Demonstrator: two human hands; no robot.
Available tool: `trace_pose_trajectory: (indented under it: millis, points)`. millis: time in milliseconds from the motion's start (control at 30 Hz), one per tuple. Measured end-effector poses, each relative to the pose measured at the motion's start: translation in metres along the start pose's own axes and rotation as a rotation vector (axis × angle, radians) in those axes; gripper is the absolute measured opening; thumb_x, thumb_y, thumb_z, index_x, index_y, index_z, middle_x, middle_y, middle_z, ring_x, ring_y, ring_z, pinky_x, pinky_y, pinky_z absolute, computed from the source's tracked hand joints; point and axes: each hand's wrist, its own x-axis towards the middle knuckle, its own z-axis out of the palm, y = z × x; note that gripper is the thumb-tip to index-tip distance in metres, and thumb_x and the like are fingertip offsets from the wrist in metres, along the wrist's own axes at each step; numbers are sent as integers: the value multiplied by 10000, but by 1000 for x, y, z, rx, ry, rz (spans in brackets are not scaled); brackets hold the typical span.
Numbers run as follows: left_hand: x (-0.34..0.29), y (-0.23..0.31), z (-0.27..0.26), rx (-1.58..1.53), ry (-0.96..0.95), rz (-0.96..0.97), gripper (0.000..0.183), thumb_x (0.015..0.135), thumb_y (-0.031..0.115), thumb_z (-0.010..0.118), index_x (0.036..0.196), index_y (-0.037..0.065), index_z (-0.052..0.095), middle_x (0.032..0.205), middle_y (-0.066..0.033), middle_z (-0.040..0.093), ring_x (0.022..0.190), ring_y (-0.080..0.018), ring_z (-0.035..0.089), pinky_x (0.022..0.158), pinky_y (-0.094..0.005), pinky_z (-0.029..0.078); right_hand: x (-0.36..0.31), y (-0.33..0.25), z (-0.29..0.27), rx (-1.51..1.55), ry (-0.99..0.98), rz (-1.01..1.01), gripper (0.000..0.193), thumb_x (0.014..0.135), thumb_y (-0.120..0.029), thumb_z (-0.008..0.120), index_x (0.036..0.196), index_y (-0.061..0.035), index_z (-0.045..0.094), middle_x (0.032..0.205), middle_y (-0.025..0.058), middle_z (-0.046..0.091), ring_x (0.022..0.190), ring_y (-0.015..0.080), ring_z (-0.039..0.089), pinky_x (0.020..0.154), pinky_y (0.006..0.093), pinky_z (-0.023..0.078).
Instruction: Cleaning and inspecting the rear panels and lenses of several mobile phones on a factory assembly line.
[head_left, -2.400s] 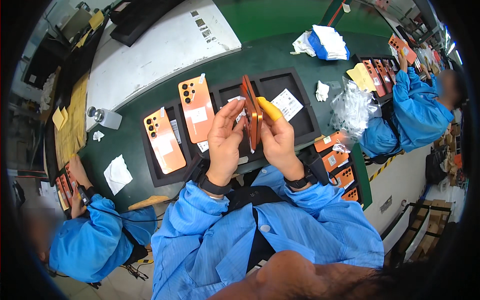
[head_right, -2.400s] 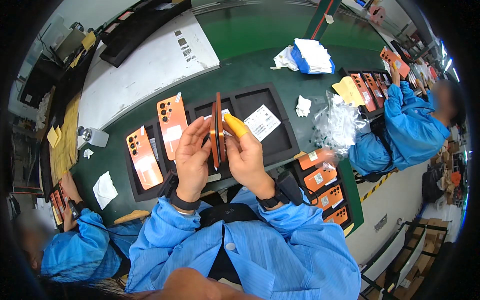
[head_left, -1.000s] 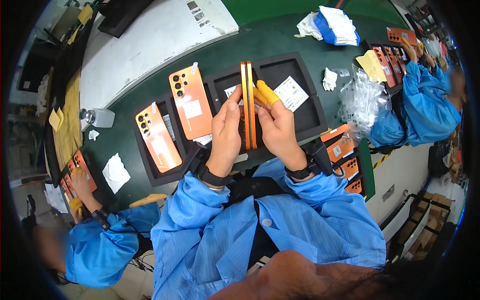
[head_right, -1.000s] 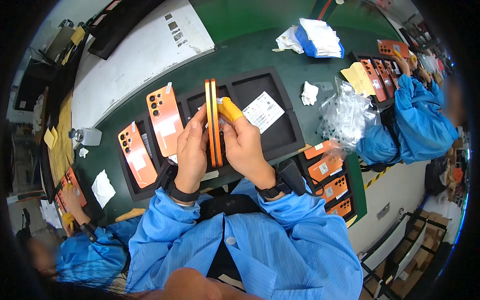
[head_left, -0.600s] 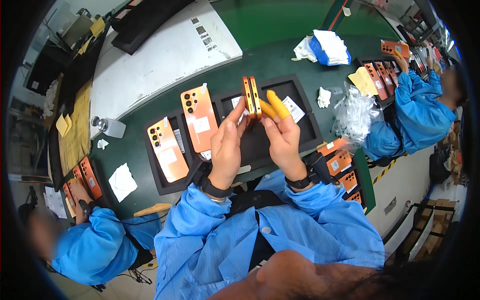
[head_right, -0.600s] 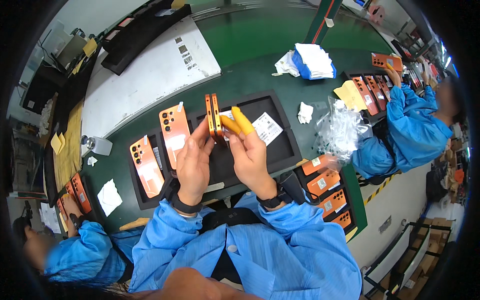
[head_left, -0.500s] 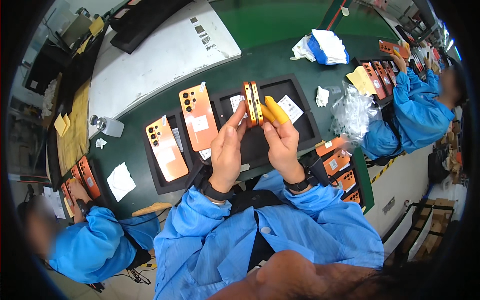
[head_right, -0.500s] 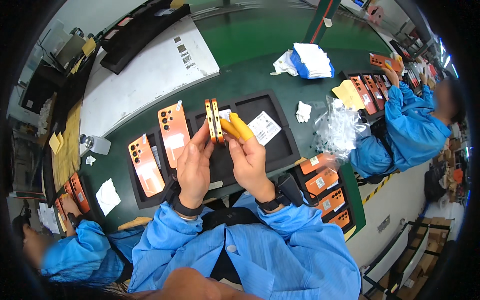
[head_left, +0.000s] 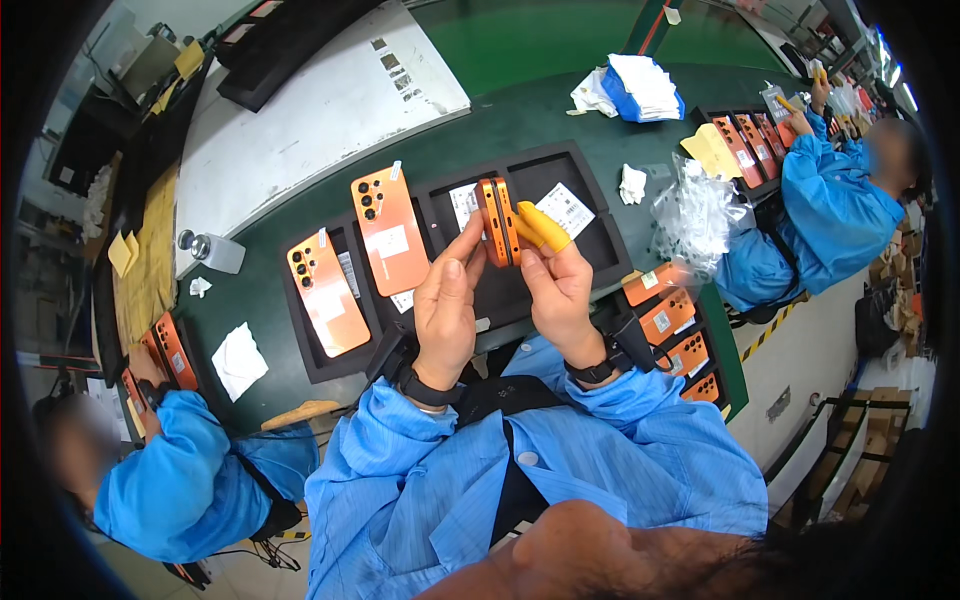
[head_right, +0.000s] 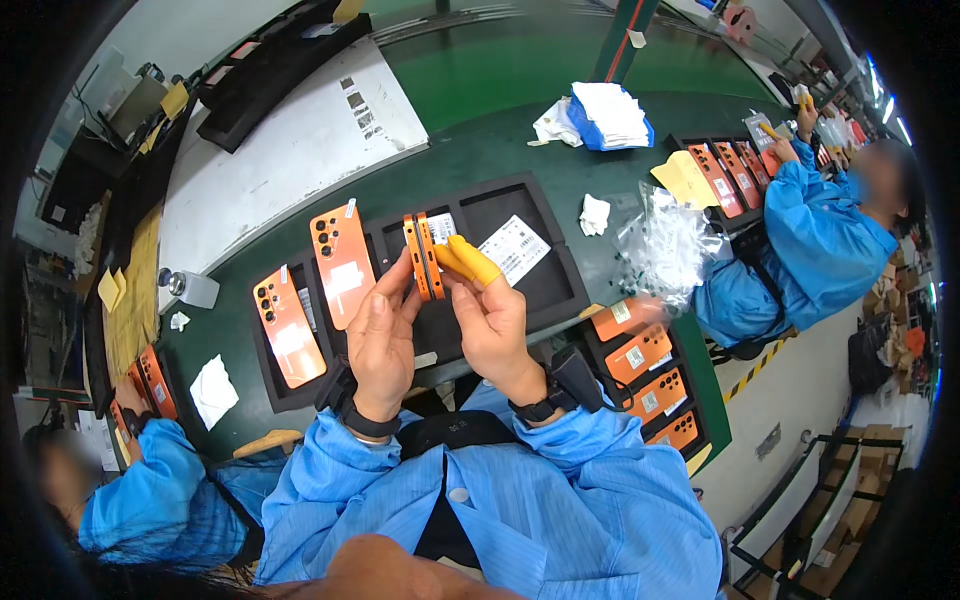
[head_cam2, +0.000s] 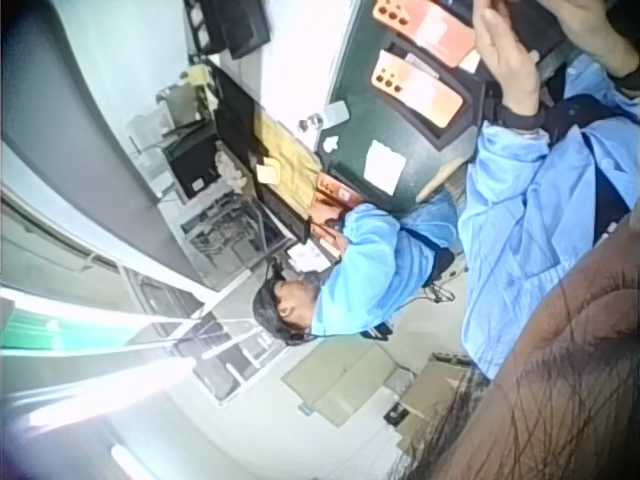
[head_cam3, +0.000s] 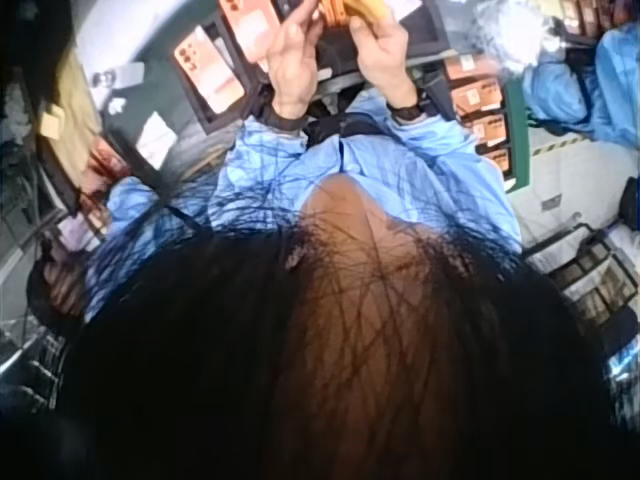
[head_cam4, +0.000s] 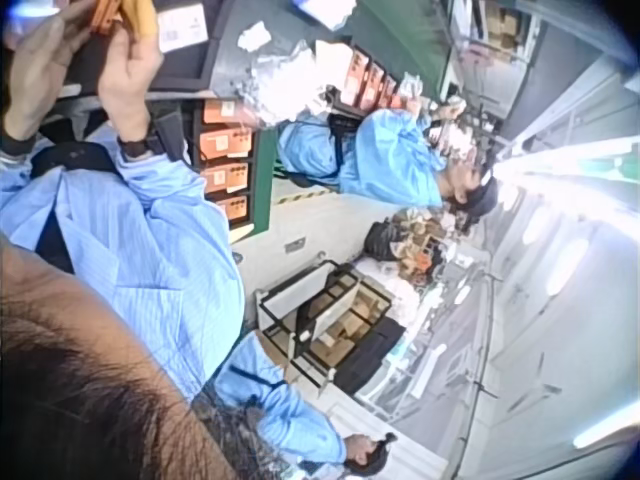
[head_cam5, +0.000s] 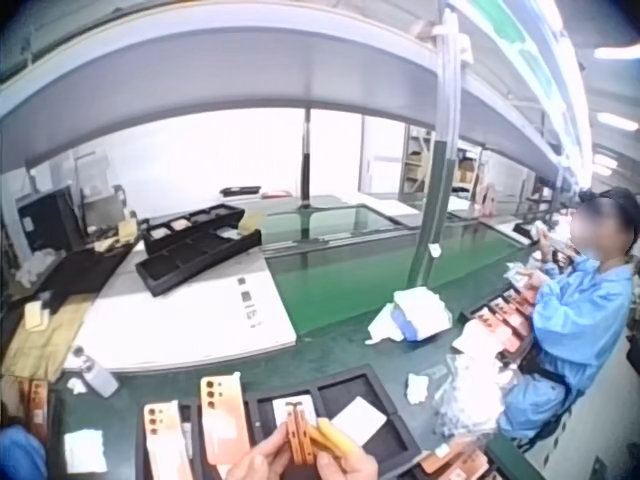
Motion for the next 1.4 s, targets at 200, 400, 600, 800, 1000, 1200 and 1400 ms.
trace_pose_trajectory:
  millis: [200,400,600,800,1000,1200,1400]
  points:
    - [0,-1,3,22,44,10,508,1078,285,366,1420,-85,431,1487,-194,447,1360,-277,451,1113,-439,383,1,-4,1,39,-5,19,444,989,56,455,1430,75,402,1375,208,546,1291,260,535,1098,370,419]
    - [-1,5,9,33,73,-15,481,1072,292,402,1377,-71,485,1461,-182,478,1338,-268,468,1104,-441,390,6,-18,0,26,37,39,434,989,1,533,1404,72,431,1300,177,599,1169,218,611,976,339,514]
    - [-8,7,22,-87,306,-266,294,1058,297,484,1232,71,551,1156,-67,604,1103,-169,575,880,-382,540,2,-38,8,-407,-38,-51,368,902,-106,694,1224,50,609,1072,149,598,966,226,660,809,314,560]
    - [-7,2,16,-324,321,-262,331,1048,307,490,1245,45,532,1107,-76,633,981,-151,631,860,-313,533,-30,-39,11,-569,-112,-169,370,910,-147,682,1223,44,627,1144,208,607,991,336,646,854,348,515]
    - [-11,5,8,-374,282,-358,398,948,95,532,1331,11,464,1210,-118,584,1087,-205,609,939,-327,516,-47,-20,16,-149,-32,18,340,966,-137,637,1242,54,588,1293,168,546,1181,231,576,957,343,499]
    - [-11,-11,15,-238,299,-255,500,877,-37,507,1368,-16,413,1315,-136,511,1218,-226,534,1002,-333,476,-25,6,15,-136,105,295,441,933,-177,698,1263,29,490,1134,137,599,1032,189,619,857,280,521]
    - [22,-24,23,-97,128,-62,491,915,17,539,1390,-10,415,1348,-150,519,1193,-222,563,1006,-345,484,14,-2,7,242,232,363,429,920,-142,700,1263,22,501,1108,134,624,986,146,628,781,278,542]
